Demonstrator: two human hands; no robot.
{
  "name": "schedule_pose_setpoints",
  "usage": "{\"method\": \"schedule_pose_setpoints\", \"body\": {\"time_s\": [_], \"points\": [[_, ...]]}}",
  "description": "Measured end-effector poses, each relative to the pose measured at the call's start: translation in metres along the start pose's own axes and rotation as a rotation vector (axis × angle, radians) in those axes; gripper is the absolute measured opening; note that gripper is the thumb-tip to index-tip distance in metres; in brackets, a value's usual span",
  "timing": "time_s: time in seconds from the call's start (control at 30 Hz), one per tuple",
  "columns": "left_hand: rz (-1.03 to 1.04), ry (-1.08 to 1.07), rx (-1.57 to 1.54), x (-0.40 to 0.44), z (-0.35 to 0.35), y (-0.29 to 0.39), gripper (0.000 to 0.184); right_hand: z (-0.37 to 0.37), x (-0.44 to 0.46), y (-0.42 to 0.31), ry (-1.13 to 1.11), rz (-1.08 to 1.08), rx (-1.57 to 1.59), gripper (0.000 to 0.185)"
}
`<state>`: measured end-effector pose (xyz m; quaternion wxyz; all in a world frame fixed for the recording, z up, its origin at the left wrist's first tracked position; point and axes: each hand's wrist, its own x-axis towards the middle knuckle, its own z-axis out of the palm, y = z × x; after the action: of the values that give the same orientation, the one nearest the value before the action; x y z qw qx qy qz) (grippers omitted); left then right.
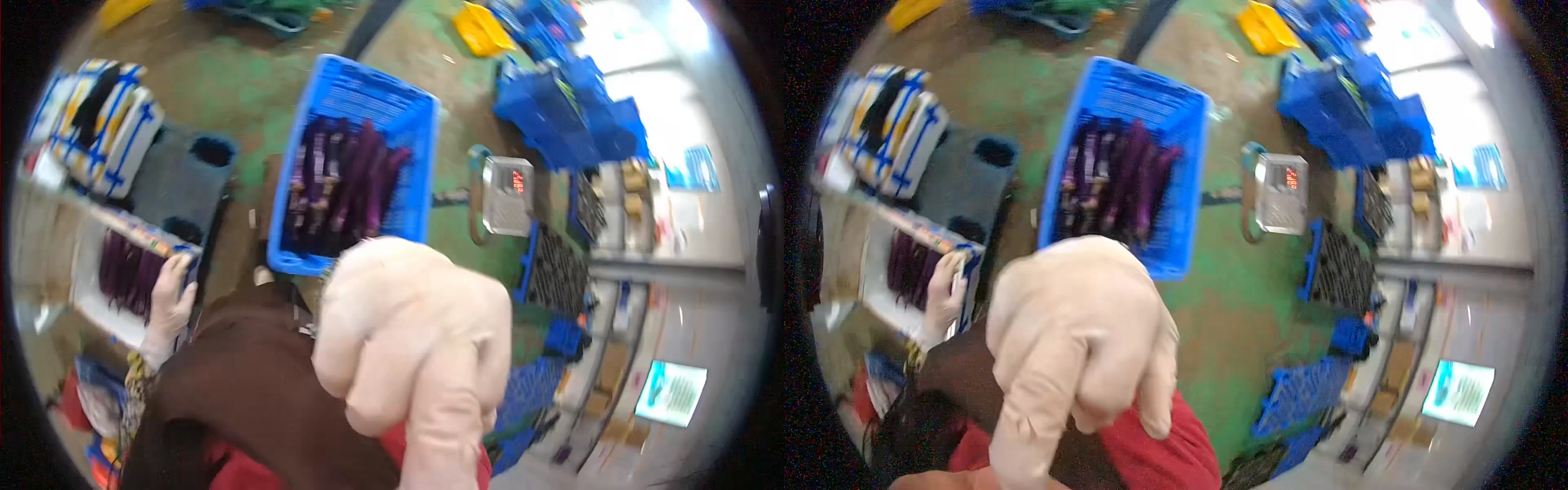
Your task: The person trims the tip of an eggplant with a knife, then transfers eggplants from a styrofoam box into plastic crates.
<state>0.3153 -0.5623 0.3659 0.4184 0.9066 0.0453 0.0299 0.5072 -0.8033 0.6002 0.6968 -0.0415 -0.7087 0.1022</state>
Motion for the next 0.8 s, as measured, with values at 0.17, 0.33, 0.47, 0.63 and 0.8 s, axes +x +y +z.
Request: {"method": "schedule_pose_setpoints", "body": {"time_s": [0.17, 0.33, 0.47, 0.63, 0.8], "points": [[-0.004, 0.096, 0.076, -0.021, -0.014, 0.009, 0.046, 0.012, 0.016, 0.054, -0.002, 0.131, 0.259, 0.037], [-0.092, 0.237, 0.024, -0.071, -0.035, -0.023, 0.048, 0.034, 0.058, 0.127, -0.105, 0.117, 0.421, 0.016], [-0.224, 0.378, 0.011, -0.127, -0.071, -0.051, 0.050, 0.069, 0.096, 0.192, -0.177, 0.129, 0.515, 0.010], [-0.371, 0.538, -0.033, -0.228, -0.119, -0.109, 0.050, 0.139, 0.147, 0.311, -0.399, 0.008, 0.860, 0.017], [-0.566, 0.615, -0.069, -0.335, -0.167, -0.188, 0.042, 0.216, 0.165, 0.419, -0.405, 0.034, 0.974, 0.014]]}}
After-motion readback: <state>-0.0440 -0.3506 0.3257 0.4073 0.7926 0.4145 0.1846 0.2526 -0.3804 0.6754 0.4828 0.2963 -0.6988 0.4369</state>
